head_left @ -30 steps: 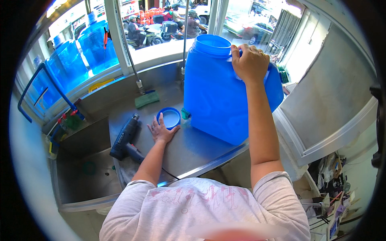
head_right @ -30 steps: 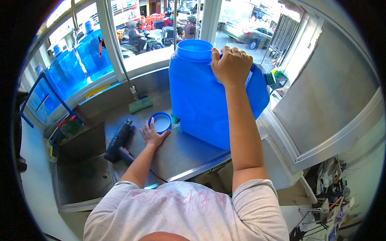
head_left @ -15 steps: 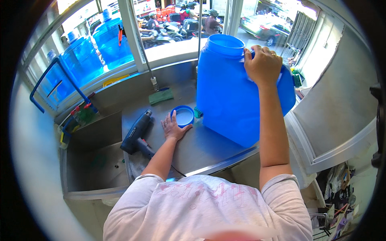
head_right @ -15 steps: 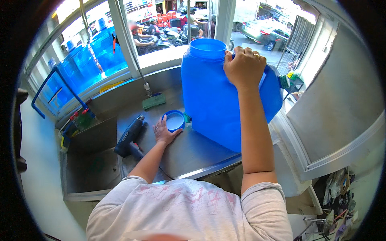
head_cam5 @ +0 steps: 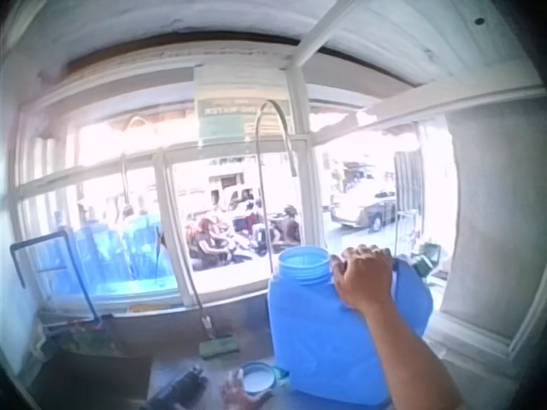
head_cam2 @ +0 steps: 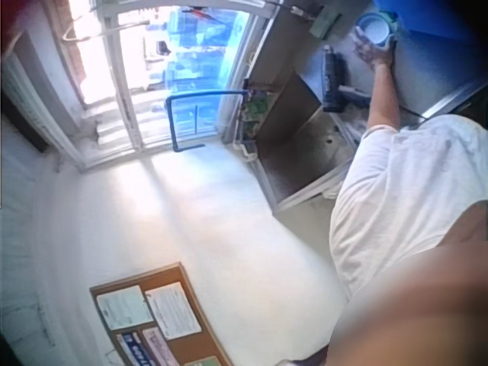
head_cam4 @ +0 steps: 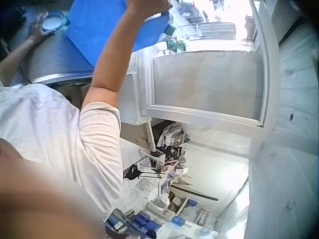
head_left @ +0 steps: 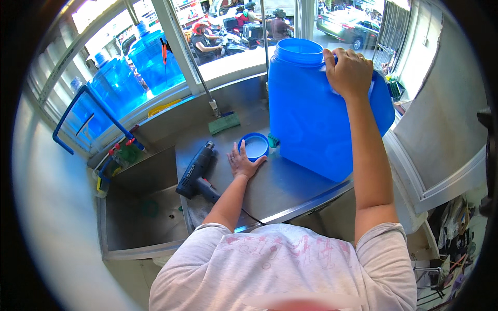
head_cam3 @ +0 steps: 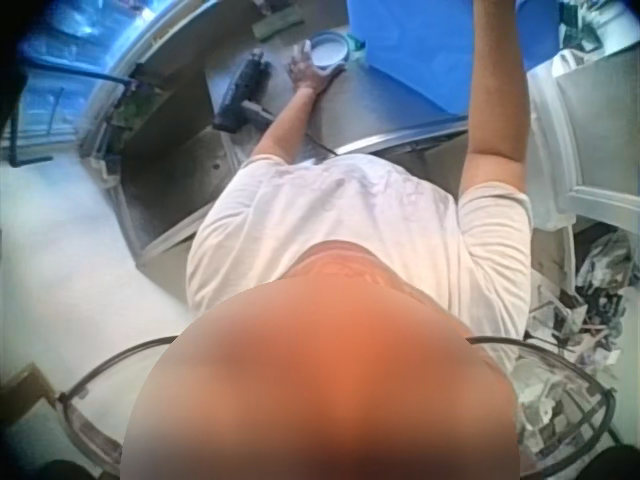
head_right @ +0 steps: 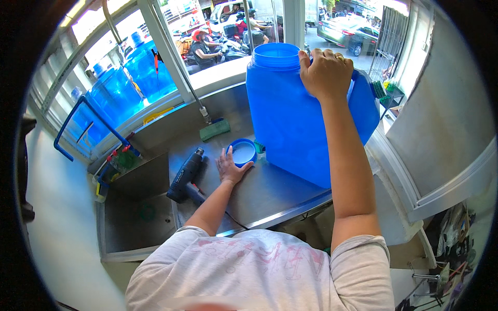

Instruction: The person handles a large blue water dispenser, removes the cap, wipes the dispenser with a cloth, and uses a hot air gun to apply heat to the dispenser's spigot area. The person then reattaches the cap and continues to adjust the dispenser.

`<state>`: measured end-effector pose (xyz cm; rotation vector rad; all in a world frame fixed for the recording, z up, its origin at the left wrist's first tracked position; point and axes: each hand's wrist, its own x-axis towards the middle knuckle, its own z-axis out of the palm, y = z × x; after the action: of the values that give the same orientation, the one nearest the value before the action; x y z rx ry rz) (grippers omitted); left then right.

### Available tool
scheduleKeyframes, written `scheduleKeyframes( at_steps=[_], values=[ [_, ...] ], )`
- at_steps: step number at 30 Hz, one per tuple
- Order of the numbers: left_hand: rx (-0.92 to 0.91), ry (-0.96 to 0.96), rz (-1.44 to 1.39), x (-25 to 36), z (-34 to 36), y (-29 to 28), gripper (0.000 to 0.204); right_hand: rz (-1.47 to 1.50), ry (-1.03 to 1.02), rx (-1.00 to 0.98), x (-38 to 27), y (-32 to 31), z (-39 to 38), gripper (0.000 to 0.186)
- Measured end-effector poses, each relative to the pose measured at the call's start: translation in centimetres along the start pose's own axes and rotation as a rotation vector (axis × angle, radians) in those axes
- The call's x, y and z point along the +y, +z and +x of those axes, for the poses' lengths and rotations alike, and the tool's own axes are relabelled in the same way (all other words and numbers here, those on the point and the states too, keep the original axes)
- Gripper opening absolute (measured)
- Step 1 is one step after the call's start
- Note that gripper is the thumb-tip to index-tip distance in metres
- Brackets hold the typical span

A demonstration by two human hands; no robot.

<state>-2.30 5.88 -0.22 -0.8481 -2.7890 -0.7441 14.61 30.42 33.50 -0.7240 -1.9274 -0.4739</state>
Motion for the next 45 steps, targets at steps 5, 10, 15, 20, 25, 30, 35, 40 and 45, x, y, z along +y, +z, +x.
scheduleKeyframes(
  at_steps=[5,10,15,20,25,30,35,40,45],
  values=[
    [0.003,0.021,-0.035,0.09,-0.24,-0.36,0.115,-0.018,0.007,0.007,-0.01,0.09,0.18,0.046],
    [0.003,0.033,-0.045,0.16,-0.45,-0.63,0.112,-0.028,-0.003,0.006,0.18,0.41,0.16,0.042],
    [0.019,0.040,-0.042,-0.02,-0.35,-0.35,0.111,-0.046,0.005,-0.023,0.21,0.55,0.25,0.041],
    [0.007,0.043,-0.070,-0.18,-0.40,-0.20,0.110,-0.078,0.013,-0.053,0.09,0.26,0.34,0.042],
    [-0.016,0.022,-0.100,-0.41,-0.24,-0.31,0.110,-0.079,0.034,-0.033,-0.22,0.09,0.36,0.041],
    [-0.033,0.027,-0.116,-0.45,-0.14,-0.38,0.110,-0.101,0.025,-0.054,-0.24,0.00,0.46,0.040],
    [-0.046,0.017,-0.127,-0.21,-0.25,-0.53,0.109,-0.100,0.014,-0.013,-0.18,0.01,0.39,0.040],
    [-0.049,0.016,-0.137,-0.20,-0.27,-0.59,0.107,-0.110,0.013,0.015,-0.32,0.10,0.43,0.050],
    [-0.074,-0.006,-0.118,-0.16,-0.23,-0.61,0.105,-0.100,0.008,0.016,-0.33,0.09,0.53,0.054]
  ],
)
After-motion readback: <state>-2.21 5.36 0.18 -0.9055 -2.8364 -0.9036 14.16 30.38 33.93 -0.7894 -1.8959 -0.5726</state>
